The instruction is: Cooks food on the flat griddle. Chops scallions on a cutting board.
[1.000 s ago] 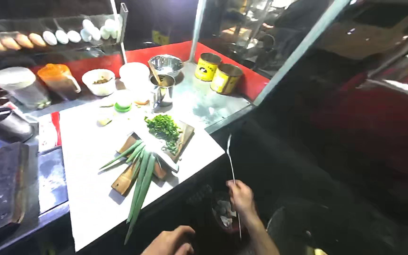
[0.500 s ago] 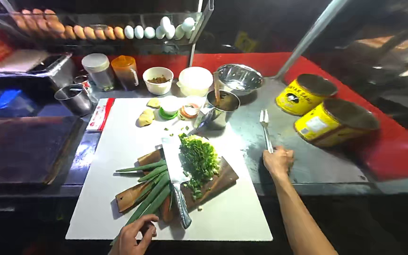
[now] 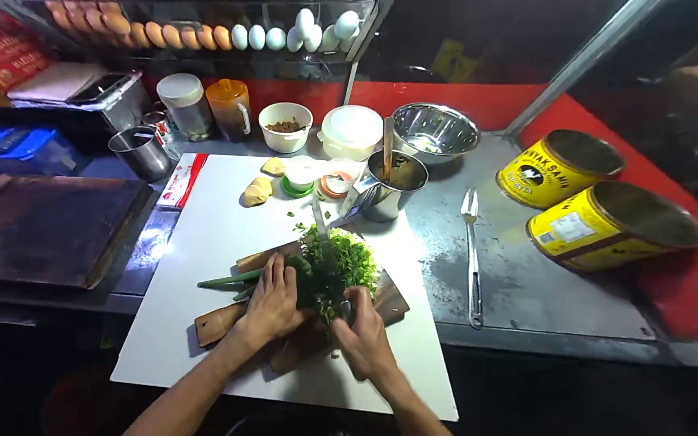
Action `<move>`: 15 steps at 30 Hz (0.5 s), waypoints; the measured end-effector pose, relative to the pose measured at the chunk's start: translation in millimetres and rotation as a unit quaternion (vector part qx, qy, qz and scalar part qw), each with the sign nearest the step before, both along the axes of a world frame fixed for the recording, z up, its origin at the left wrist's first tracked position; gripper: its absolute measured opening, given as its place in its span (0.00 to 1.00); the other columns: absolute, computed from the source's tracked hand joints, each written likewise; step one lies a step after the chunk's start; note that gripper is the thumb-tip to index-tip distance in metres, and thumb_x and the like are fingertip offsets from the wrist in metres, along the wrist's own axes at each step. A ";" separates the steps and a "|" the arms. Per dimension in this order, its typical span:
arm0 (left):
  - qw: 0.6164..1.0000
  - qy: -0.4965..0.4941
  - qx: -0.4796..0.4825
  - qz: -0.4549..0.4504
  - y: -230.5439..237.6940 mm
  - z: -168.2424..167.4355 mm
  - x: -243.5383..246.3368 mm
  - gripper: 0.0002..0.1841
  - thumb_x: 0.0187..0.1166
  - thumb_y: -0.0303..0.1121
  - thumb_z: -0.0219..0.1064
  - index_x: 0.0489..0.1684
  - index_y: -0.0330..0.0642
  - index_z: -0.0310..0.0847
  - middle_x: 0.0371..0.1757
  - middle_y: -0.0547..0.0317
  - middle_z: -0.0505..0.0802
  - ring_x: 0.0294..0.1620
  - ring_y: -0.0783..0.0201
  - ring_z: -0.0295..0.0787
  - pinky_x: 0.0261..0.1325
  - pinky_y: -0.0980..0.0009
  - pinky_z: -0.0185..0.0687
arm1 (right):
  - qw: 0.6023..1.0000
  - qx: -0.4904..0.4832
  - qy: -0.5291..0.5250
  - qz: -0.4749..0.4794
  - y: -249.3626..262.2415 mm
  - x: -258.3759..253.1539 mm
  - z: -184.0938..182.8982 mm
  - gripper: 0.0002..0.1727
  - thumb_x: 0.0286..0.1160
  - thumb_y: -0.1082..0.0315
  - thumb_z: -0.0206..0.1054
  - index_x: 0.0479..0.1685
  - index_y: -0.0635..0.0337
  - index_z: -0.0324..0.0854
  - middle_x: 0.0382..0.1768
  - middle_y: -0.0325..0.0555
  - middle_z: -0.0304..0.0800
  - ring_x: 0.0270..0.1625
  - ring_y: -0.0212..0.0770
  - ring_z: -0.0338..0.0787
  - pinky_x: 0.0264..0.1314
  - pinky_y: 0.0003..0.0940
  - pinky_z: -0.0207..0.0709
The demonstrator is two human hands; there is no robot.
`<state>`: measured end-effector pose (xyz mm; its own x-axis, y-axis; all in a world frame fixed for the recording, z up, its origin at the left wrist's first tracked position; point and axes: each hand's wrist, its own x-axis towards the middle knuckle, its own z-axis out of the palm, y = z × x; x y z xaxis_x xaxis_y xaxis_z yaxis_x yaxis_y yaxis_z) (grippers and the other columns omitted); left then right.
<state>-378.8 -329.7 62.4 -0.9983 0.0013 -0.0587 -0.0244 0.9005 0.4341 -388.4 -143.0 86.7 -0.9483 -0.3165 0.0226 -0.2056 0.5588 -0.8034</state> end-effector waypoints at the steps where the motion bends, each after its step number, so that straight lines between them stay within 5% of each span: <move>1: 0.999 -0.046 -0.005 -0.004 -1.3 1.3 -12.4 0.47 0.65 0.55 0.78 0.76 0.24 0.68 0.89 0.23 0.58 0.91 0.30 0.50 0.88 0.45 0.53 | 0.997 0.027 -0.070 -0.004 1.3 -15.0 11.4 0.25 0.69 0.71 0.61 0.68 0.70 0.70 0.35 0.51 0.86 0.30 0.44 0.89 0.35 0.45 0.85; 4: 0.994 -0.097 0.026 -0.041 -11.1 -3.1 -24.9 0.42 0.73 0.52 0.75 0.76 0.24 0.67 0.85 0.27 0.65 0.87 0.34 0.61 0.85 0.49 0.61 | 0.974 0.171 -0.142 0.040 -2.3 -45.5 39.1 0.23 0.91 0.62 0.53 0.80 0.62 0.63 0.37 0.54 0.88 0.36 0.49 0.93 0.45 0.47 0.87; 10: 0.987 -0.007 0.066 -0.145 -17.5 -16.6 -12.2 0.13 0.80 0.25 0.64 0.54 0.22 0.78 0.71 0.29 0.78 0.66 0.40 0.84 0.67 0.58 0.83 | 0.894 0.390 -0.154 0.158 -31.9 -47.4 65.7 0.43 0.87 0.67 0.52 0.98 0.45 0.31 0.45 0.60 0.88 0.51 0.62 0.92 0.53 0.59 0.83; 15: 0.982 0.003 0.018 -0.186 -26.7 -11.7 -37.1 0.13 0.79 0.19 0.59 0.55 0.18 0.81 0.63 0.28 0.85 0.64 0.37 0.87 0.67 0.50 0.83 | 0.866 0.432 -0.138 0.212 -48.3 -59.5 88.0 0.48 0.83 0.70 0.55 0.98 0.48 0.25 0.50 0.62 0.86 0.54 0.62 0.90 0.54 0.58 0.82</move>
<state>-415.9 -356.4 50.7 -0.9285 0.3683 -0.0467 0.3062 0.8310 0.4643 -447.8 -191.3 174.7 -0.6745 -0.4234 -0.6049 -0.4067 0.8968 -0.1742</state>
